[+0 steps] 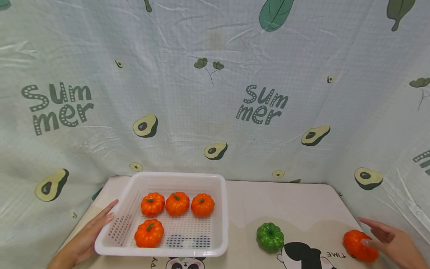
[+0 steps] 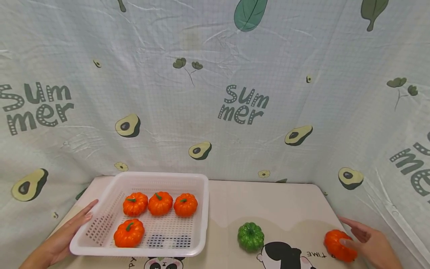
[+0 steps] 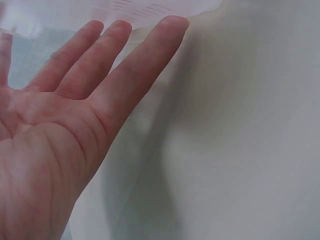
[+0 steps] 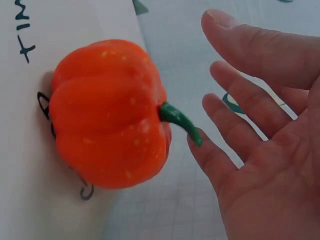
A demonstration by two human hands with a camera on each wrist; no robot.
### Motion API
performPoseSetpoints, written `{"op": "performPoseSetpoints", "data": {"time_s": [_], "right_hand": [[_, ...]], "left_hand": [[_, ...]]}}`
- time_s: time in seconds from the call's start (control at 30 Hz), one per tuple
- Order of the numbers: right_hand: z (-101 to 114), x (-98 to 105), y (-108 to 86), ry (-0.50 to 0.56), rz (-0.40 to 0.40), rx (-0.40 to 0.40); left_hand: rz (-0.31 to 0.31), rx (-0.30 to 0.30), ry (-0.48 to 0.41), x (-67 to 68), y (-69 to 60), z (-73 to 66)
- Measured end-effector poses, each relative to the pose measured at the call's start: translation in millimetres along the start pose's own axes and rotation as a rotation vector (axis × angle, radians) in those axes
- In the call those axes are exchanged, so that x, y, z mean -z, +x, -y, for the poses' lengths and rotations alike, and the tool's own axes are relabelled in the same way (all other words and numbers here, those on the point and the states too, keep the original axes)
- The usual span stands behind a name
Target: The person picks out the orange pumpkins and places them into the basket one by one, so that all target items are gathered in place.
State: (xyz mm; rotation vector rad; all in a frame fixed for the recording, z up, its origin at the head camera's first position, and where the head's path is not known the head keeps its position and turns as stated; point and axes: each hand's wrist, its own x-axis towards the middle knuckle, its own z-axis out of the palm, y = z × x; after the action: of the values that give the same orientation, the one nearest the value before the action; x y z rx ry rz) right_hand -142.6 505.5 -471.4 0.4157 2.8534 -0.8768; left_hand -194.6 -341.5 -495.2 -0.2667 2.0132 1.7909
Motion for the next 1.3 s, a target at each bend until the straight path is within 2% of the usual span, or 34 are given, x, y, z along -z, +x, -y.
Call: {"op": "performPoseSetpoints", "data": {"time_s": [0.1, 0.27, 0.37, 0.6, 0.83, 1.1, 1.3], "right_hand": [[-6, -3, -0.2, -0.006, 0.039, -0.006], [-14, -10, 2.0, 0.121, 0.125, -0.130], [-18, -15, 3.5, 0.168, 0.143, -0.174], [-27, -22, 1.9, 0.116, 0.161, -0.138], [-33, -27, 5.4, 0.165, 0.139, -0.166], [-21, -25, 2.0, 0.173, 0.116, -0.206], [-8, -21, 2.8, 0.120, 0.111, -0.157]], "left_hand": [[0.003, -0.001, -0.008, -0.7, 0.0, 0.1], [0.011, -0.008, -0.008, -1.0, -0.6, 0.9], [0.009, -0.010, 0.001, -0.7, -1.2, 1.6], [0.005, -0.004, 0.002, -1.1, -1.7, 1.8], [0.005, -0.010, 0.000, -1.7, -2.8, 1.8], [-0.004, -0.005, 0.003, -2.0, -0.7, -0.1], [-0.010, -0.005, 0.000, -1.6, -1.1, 0.2]]}}
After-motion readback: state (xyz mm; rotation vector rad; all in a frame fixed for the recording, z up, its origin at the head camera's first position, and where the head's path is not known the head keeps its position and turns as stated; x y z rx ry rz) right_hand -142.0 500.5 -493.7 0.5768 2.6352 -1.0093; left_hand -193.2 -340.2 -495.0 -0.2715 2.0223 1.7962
